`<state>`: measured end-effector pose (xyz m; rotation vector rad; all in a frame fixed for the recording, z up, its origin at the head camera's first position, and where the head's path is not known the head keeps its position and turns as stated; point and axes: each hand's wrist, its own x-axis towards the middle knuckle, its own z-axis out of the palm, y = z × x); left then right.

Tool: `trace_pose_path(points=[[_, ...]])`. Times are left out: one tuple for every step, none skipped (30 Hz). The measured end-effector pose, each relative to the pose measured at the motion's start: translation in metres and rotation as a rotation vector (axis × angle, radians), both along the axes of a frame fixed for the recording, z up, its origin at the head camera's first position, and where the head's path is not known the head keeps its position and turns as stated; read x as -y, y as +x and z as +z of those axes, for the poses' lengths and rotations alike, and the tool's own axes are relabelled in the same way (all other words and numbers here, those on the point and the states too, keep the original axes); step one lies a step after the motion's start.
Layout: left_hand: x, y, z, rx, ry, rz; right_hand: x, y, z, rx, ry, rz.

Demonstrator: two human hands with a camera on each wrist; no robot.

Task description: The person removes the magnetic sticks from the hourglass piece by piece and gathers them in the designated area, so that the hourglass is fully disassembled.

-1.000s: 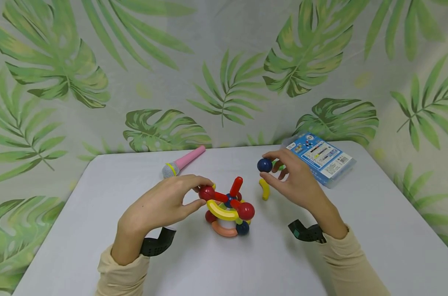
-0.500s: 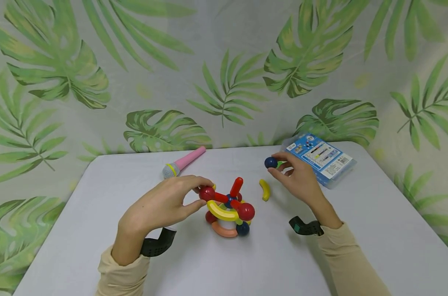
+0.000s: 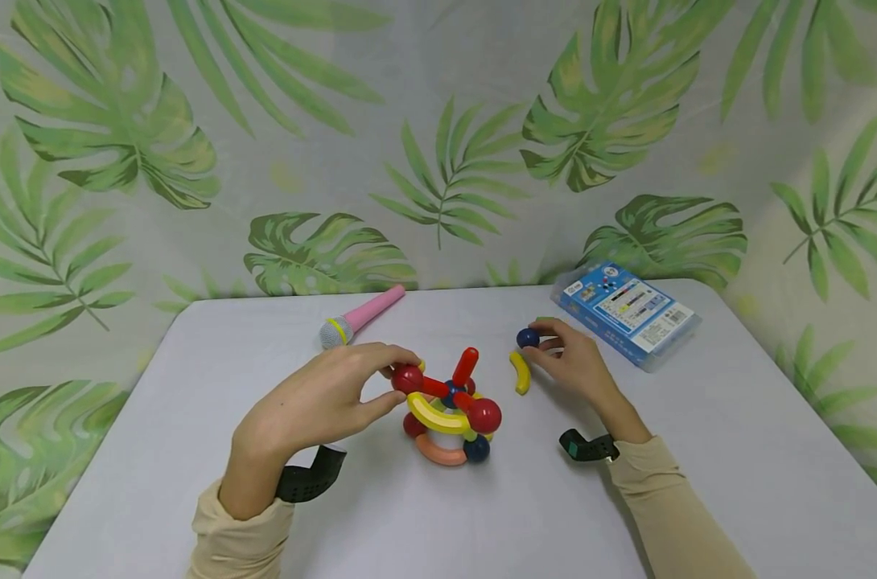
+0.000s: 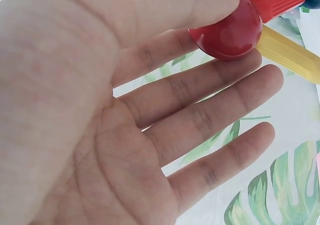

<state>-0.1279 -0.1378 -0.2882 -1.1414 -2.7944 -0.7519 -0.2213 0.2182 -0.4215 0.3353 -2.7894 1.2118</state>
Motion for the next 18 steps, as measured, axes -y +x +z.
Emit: trace_pose_path(points=[[0.0,0.0,0.0,-0.001,0.0,0.0,0.001,0.0,-0.001,0.005,-0.003,0.009],[0.0,0.0,0.0,-0.003,-0.001,0.0,0.003,0.0,-0.001,0.006,-0.008,0.017],[0.0,0.0,0.0,-0.002,0.0,-0.001,0.004,0.0,-0.001,0.007,-0.015,0.025],[0.0,0.0,0.001,-0.002,0.0,0.0,0.006,0.001,-0.001,0.006,-0.017,0.031],[0.0,0.0,0.001,0.0,0.0,-0.001,0.006,0.001,0.0,0.004,-0.015,0.035],[0.0,0.0,0.001,0.001,0.0,0.0,0.007,0.002,0.001,0.005,-0.014,0.039],[0.0,0.0,0.001,0.002,0.0,0.001,0.008,0.003,0.002,0.007,-0.012,0.044],[0.0,0.0,0.001,0.003,0.0,0.001,0.008,0.004,0.004,0.009,-0.007,0.049],[0.0,0.0,0.001,0.003,0.0,0.003,0.008,0.005,0.006,0.012,0.001,0.056],[0.0,0.0,0.0,0.003,0.001,0.003,0.008,0.007,0.009,0.013,0.009,0.065],[0.0,0.0,0.0,0.003,0.002,0.003,0.008,0.009,0.012,0.014,0.015,0.078],[0.0,0.0,0.0,0.004,0.003,0.003,0.008,0.011,0.015,0.014,0.019,0.093],[0.0,0.0,0.0,0.003,0.003,0.002,0.007,0.013,0.018,0.009,0.026,0.11],[0.0,0.0,0.0,0.003,0.002,0.001,0.007,0.016,0.021,0.001,0.032,0.126],[0.0,-0.001,0.0,0.005,0.003,0.0,0.006,0.018,0.023,-0.012,0.036,0.144],[0.0,-0.001,0.0,0.006,0.002,-0.003,0.006,0.019,0.024,-0.024,0.038,0.157],[0.001,-0.001,0.0,0.008,0.002,-0.003,0.006,0.02,0.024,-0.034,0.036,0.168],[0.001,-0.001,0.0,0.01,0.003,-0.003,0.006,0.021,0.023,-0.042,0.027,0.178]])
